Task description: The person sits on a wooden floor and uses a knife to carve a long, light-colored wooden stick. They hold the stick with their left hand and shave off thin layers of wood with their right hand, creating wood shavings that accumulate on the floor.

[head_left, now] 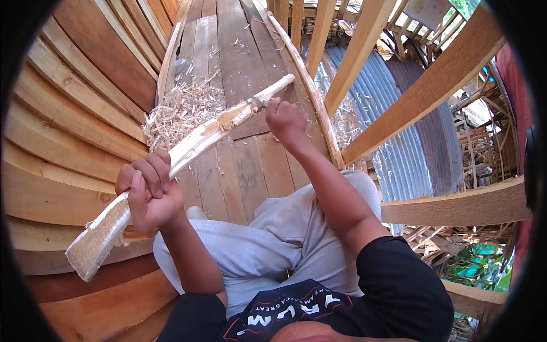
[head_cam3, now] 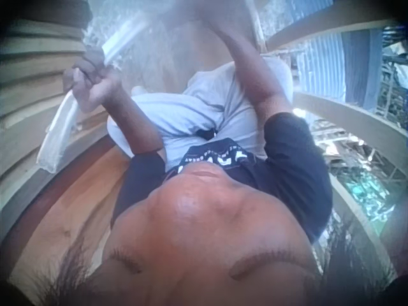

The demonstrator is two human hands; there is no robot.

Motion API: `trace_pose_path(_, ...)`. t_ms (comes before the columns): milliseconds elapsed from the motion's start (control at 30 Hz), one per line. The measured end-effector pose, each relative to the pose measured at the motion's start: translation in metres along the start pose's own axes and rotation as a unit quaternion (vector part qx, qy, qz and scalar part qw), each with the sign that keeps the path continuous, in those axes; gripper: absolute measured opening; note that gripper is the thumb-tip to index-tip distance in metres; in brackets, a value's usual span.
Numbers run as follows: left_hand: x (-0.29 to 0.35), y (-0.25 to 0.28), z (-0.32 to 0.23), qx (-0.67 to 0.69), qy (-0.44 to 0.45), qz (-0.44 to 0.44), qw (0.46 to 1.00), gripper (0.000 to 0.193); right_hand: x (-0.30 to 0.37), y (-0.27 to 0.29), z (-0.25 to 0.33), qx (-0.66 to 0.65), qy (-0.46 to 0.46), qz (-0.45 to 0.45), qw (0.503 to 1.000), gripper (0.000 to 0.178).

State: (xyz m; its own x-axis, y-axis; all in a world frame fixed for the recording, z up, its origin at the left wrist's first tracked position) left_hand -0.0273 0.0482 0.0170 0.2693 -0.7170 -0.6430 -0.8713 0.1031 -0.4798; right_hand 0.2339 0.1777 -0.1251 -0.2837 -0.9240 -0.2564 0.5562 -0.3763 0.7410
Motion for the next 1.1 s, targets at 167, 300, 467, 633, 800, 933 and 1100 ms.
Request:
trace_pose_path(167, -0.001, 0.004, -0.01, 0.0, -0.009, -0.027, 1.0, 0.027, 0.016, 0.007, 0.025, 0.048, 0.012, 0.108, 0.993, 0.051)
trace_pose_path(300, -0.003, 0.009, -0.012, -0.001, -0.015, -0.042, 0.999, 0.027, 0.001, 0.008, -0.008, 0.008, -0.073, 0.152, 0.986, 0.055)
trace_pose_path(467, 0.0, 0.009, -0.011, -0.002, 0.005, -0.025, 1.0, 0.027, 0.031, 0.011, 0.041, -0.021, -0.035, 0.214, 0.976, 0.055)
trace_pose_path(633, -0.004, 0.027, 0.01, 0.021, 0.01, -0.015, 1.0, 0.026, 0.003, -0.004, 0.007, 0.003, -0.087, 0.121, 0.989, 0.063)
trace_pose_path(800, -0.002, 0.01, -0.013, 0.002, 0.003, 0.014, 1.0, 0.027, -0.015, -0.012, -0.024, -0.194, -0.203, 0.275, 0.92, 0.071)
trace_pose_path(933, -0.003, 0.015, -0.009, 0.019, -0.003, -0.01, 1.0, 0.029, -0.026, -0.017, -0.031, -0.208, -0.013, 0.191, 0.959, 0.05)
trace_pose_path(1100, -0.006, 0.023, -0.007, 0.039, -0.001, -0.003, 0.999, 0.03, -0.015, -0.032, -0.024, -0.297, -0.013, 0.26, 0.919, 0.036)
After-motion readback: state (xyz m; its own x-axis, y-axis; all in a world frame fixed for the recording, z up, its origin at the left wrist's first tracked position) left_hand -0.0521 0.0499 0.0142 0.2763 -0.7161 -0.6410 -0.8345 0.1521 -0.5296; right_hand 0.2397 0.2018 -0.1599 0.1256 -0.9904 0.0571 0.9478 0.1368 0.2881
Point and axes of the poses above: each hand's wrist, its own x-axis away from the middle knuckle, its own y-axis out of the back of the hand, z = x × y, the point moved 6 cm from there along -x, towards the middle knuckle, and after that the axes turned 1 degree about -y, right-handed, at the moved point
